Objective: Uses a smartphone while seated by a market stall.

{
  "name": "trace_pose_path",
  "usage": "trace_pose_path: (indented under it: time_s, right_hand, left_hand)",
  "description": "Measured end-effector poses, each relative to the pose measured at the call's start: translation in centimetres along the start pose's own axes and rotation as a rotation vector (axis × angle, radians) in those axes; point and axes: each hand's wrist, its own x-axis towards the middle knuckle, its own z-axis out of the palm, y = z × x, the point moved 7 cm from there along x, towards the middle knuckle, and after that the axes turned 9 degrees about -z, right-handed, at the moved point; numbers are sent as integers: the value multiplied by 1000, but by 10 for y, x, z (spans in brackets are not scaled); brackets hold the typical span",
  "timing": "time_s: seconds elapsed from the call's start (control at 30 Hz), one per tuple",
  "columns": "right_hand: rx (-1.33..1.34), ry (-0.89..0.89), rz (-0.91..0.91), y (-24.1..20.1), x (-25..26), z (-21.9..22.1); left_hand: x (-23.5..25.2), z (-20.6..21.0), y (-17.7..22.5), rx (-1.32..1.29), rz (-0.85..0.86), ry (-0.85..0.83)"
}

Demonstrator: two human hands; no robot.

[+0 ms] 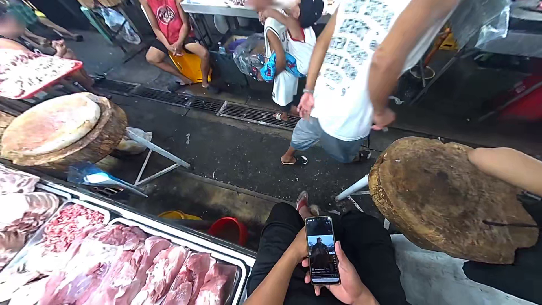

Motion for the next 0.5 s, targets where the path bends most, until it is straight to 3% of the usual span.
trace_pose_path:
  time_s: [0.27,0.5]
  right_hand:
    - [56,-33,-20,-3,2,4]
    - [30,-41,-14,-3,-2,-3]
  left_hand:
    - [-4,8,12,-173,49,-92]
    - [4,7,4,-5,35,-42]
